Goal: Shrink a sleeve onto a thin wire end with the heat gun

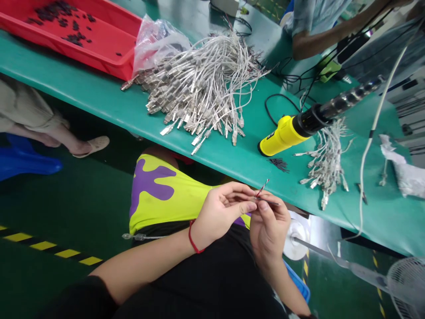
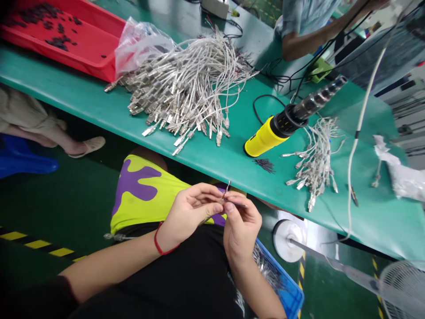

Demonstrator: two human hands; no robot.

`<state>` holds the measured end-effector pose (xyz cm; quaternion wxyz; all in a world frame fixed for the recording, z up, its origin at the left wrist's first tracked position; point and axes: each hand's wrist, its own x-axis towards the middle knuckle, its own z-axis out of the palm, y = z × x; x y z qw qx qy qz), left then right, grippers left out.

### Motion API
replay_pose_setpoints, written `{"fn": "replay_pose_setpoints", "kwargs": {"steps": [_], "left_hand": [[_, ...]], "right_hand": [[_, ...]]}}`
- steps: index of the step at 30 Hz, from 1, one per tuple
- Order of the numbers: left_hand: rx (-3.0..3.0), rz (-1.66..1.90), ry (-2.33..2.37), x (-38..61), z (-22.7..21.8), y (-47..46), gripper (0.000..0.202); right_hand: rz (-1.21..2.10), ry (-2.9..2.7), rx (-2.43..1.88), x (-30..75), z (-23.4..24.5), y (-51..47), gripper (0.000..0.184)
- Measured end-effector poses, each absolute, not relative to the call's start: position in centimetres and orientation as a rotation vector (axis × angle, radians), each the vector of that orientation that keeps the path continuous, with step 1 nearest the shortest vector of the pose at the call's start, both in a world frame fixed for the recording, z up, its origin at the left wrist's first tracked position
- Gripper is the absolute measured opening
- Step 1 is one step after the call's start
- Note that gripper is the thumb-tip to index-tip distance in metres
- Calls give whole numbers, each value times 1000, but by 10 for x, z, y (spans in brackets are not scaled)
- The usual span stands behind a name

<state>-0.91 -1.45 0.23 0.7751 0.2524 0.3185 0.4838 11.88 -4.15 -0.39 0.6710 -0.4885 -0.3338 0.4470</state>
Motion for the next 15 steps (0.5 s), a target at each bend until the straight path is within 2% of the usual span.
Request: {"fn": "replay_pose_setpoints", "kwargs": {"steps": [15], "left_hand": [[559,1070,690,-8,3,-16,26]], "right_hand": [[998,-740,-1108,118,-4,-42,14]]}}
